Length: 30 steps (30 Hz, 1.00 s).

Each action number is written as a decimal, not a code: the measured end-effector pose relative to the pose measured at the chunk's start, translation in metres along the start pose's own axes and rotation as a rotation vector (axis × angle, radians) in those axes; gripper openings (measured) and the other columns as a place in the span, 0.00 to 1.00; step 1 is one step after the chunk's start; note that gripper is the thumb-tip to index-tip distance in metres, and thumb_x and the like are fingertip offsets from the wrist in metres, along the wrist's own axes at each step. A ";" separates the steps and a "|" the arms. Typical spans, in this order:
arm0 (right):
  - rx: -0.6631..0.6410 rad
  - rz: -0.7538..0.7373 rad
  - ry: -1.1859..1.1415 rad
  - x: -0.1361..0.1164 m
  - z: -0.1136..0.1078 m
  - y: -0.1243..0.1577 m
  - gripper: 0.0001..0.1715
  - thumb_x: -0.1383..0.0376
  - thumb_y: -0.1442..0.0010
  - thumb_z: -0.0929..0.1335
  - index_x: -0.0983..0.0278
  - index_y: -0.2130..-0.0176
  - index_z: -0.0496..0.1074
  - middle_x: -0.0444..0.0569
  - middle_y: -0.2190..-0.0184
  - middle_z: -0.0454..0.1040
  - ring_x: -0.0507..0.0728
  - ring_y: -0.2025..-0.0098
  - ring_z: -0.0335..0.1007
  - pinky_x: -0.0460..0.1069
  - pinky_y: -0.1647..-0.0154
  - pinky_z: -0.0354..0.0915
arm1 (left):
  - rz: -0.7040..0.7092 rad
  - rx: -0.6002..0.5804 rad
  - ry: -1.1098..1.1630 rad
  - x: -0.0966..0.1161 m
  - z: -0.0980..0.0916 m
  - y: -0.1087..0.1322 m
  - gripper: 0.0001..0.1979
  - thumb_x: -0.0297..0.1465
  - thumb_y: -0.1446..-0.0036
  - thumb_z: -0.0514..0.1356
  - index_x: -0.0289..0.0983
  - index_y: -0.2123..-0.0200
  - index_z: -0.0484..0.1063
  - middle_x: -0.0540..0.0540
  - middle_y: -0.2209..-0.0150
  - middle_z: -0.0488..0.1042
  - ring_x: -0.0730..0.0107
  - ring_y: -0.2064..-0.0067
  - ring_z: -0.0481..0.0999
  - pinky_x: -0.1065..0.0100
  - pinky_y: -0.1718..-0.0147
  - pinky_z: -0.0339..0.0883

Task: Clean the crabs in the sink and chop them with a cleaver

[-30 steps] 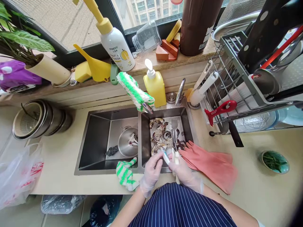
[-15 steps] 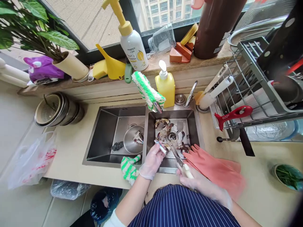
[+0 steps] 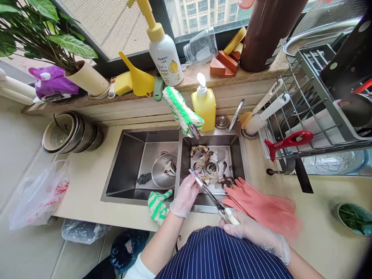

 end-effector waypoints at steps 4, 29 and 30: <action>0.002 0.028 0.021 0.006 -0.001 -0.003 0.13 0.56 0.43 0.69 0.62 0.67 0.67 0.41 0.73 0.60 0.51 0.71 0.53 0.47 0.67 0.54 | 0.047 0.012 -0.091 0.002 0.000 0.002 0.16 0.34 0.54 0.73 0.33 0.63 0.77 0.48 0.68 0.76 0.73 0.68 0.73 0.70 0.65 0.67; 0.194 -0.027 0.365 -0.004 0.008 -0.010 0.17 0.52 0.46 0.68 0.61 0.75 0.64 0.45 0.76 0.64 0.55 0.71 0.58 0.49 0.70 0.58 | 0.140 0.025 -0.478 0.006 0.003 0.010 0.16 0.39 0.53 0.71 0.32 0.67 0.79 0.47 0.69 0.76 0.72 0.69 0.72 0.70 0.65 0.66; 0.187 -0.042 0.352 -0.004 0.008 -0.009 0.16 0.53 0.45 0.68 0.61 0.75 0.64 0.45 0.75 0.64 0.55 0.71 0.58 0.49 0.70 0.58 | 0.137 0.026 -0.478 0.007 0.003 0.010 0.16 0.39 0.53 0.71 0.32 0.67 0.79 0.46 0.69 0.76 0.72 0.69 0.72 0.69 0.65 0.66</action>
Point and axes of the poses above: each hand's wrist, its own y-axis away from the middle knuckle, its own z-axis out of the palm, x = y × z, the point moved 3 cm from there along -y, towards the middle knuckle
